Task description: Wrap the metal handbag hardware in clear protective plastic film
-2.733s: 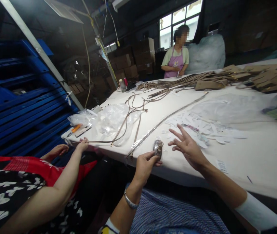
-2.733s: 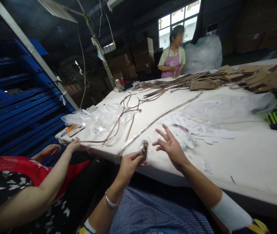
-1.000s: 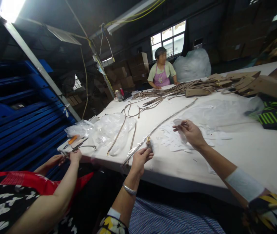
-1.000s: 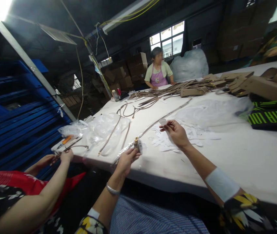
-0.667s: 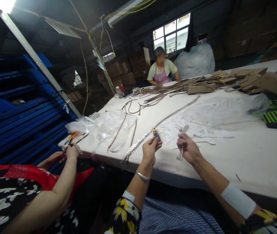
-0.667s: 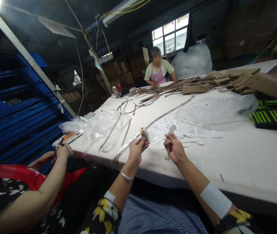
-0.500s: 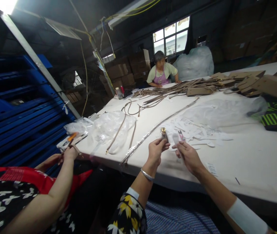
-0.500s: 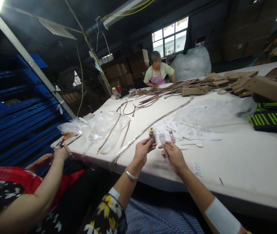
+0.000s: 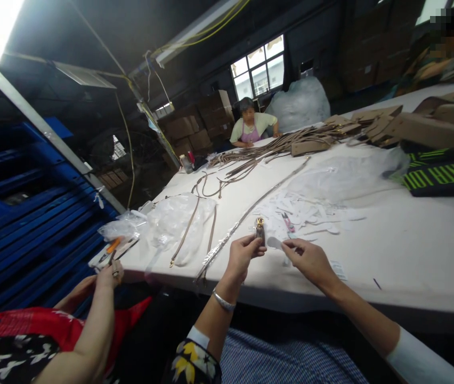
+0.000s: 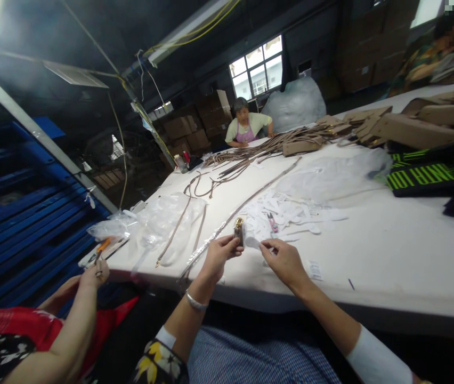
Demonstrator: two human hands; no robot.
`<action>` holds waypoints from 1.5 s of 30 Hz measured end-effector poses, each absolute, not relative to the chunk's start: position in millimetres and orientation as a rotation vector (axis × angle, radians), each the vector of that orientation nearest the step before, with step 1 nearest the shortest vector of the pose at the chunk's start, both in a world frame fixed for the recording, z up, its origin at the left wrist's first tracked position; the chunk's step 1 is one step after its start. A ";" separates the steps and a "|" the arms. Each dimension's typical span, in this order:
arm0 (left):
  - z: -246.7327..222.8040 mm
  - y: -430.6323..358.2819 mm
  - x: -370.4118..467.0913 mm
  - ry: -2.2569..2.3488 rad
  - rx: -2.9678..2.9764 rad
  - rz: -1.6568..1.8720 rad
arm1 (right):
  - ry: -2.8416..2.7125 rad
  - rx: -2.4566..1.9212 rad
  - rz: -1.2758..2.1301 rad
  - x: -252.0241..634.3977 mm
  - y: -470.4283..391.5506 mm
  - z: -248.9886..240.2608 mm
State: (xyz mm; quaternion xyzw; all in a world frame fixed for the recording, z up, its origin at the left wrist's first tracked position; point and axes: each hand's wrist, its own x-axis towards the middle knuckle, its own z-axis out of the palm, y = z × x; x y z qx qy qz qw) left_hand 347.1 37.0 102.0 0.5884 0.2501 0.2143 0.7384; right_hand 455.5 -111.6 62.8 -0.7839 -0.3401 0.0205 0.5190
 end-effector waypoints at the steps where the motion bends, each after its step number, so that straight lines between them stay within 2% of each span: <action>1: 102.7 36.9 346.3 0.545 1.300 0.469 | -0.819 -1.877 0.017 455.2 -110.7 64.6; 10: 102.0 51.7 334.4 0.595 1.186 0.407 | -0.706 -1.814 0.110 449.5 -117.4 72.5; 15: 104.9 46.9 329.7 0.582 1.215 0.398 | -0.831 -1.788 0.150 441.7 -115.9 77.7; 19: 109.8 34.0 328.6 0.521 1.384 0.396 | -0.863 -1.747 0.110 440.9 -109.8 83.9; 25: 111.7 27.8 331.7 0.506 1.679 0.463 | -0.765 -1.385 0.539 438.0 -94.7 77.1; 30: 109.5 28.9 326.1 0.454 2.006 0.560 | -0.585 -1.073 0.761 423.8 -83.6 67.7; 36: 100.3 23.2 317.5 0.365 2.319 0.610 | -0.423 -1.020 0.769 407.7 -76.1 53.6; 45: 88.6 21.5 313.0 0.565 2.503 0.596 | -0.127 -0.770 0.855 389.9 -71.4 28.6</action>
